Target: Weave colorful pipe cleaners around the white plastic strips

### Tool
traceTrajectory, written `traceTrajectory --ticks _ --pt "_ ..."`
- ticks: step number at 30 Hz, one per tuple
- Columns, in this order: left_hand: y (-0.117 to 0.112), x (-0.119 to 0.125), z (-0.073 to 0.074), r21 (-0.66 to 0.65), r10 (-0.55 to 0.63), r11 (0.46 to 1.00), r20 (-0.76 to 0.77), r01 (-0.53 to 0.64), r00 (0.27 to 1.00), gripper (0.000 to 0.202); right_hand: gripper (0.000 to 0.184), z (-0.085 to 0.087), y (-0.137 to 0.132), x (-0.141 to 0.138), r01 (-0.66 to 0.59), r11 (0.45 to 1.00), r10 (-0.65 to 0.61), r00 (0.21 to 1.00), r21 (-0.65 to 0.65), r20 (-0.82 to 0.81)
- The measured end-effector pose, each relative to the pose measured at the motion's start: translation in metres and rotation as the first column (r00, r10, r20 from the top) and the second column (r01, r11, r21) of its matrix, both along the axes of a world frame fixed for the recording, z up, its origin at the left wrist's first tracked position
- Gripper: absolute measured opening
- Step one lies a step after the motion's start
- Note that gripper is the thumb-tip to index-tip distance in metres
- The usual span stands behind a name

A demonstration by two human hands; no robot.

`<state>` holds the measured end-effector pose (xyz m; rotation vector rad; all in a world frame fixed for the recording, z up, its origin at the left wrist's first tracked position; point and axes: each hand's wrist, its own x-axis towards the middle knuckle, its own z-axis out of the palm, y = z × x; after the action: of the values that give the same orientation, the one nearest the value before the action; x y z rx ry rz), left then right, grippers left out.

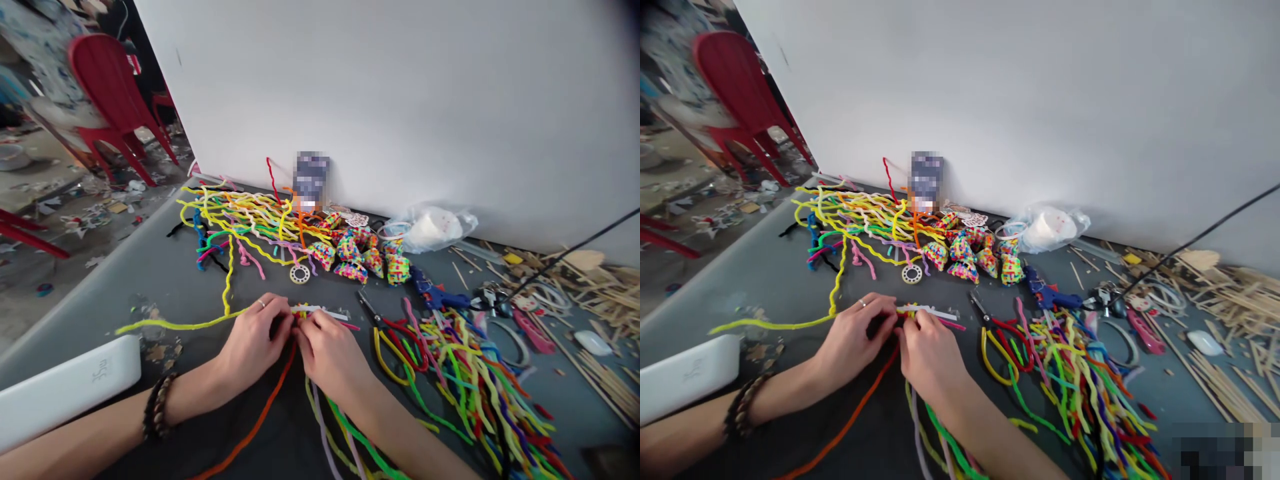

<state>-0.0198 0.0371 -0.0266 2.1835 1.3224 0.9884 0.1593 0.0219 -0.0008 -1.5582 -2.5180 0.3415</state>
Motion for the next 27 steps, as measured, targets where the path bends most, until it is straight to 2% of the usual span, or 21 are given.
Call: traceTrajectory --ticks 3,5,7,9,13,16,18,23,27 --pt "0.01 -0.005 -0.001 0.092 0.02 0.996 -0.061 -0.014 0.998 0.018 0.021 -0.006 -0.002 -0.002 0.047 0.999 -0.047 0.999 0.021 -0.022" --pt "0.014 -0.008 -0.001 0.215 0.031 0.976 -0.205 0.014 0.978 0.021 0.018 -0.008 -0.002 -0.002 0.054 0.998 -0.054 0.999 0.041 -0.006" --pt "0.016 -0.011 0.001 0.276 0.071 0.961 -0.368 0.036 0.927 0.019 0.016 -0.009 -0.002 -0.002 0.055 0.997 -0.056 0.998 0.054 0.013" --pt "0.016 -0.013 0.005 0.273 0.108 0.962 -0.481 0.032 0.87 0.011 0.015 -0.009 -0.002 -0.002 0.054 0.997 -0.056 0.998 0.059 0.021" --pt "0.014 -0.011 0.017 0.226 0.116 0.973 -0.651 0.045 0.75 0.009 0.016 -0.007 -0.004 -0.003 0.047 0.997 -0.049 0.998 0.063 0.037" --pt "0.013 -0.009 0.024 0.098 0.062 0.995 -0.748 0.017 0.661 0.014 0.017 -0.006 -0.004 -0.004 0.041 0.996 -0.046 0.996 0.073 0.07" --pt "0.014 -0.009 0.026 0.015 0.006 1.0 -0.752 0.009 0.659 0.012 0.018 -0.006 -0.005 -0.005 0.034 0.996 -0.042 0.995 0.08 0.09" --pt "0.015 -0.008 0.029 -0.096 -0.08 0.995 -0.687 0.019 0.723 0.006 0.017 -0.005 -0.008 -0.005 0.011 0.998 -0.018 0.994 0.066 0.105" --pt "0.005 0.002 0.042 -0.133 -0.085 0.991 -0.739 -0.021 0.669 0.022 0.019 -0.002 -0.008 -0.004 -0.002 0.999 -0.004 0.993 0.051 0.118"
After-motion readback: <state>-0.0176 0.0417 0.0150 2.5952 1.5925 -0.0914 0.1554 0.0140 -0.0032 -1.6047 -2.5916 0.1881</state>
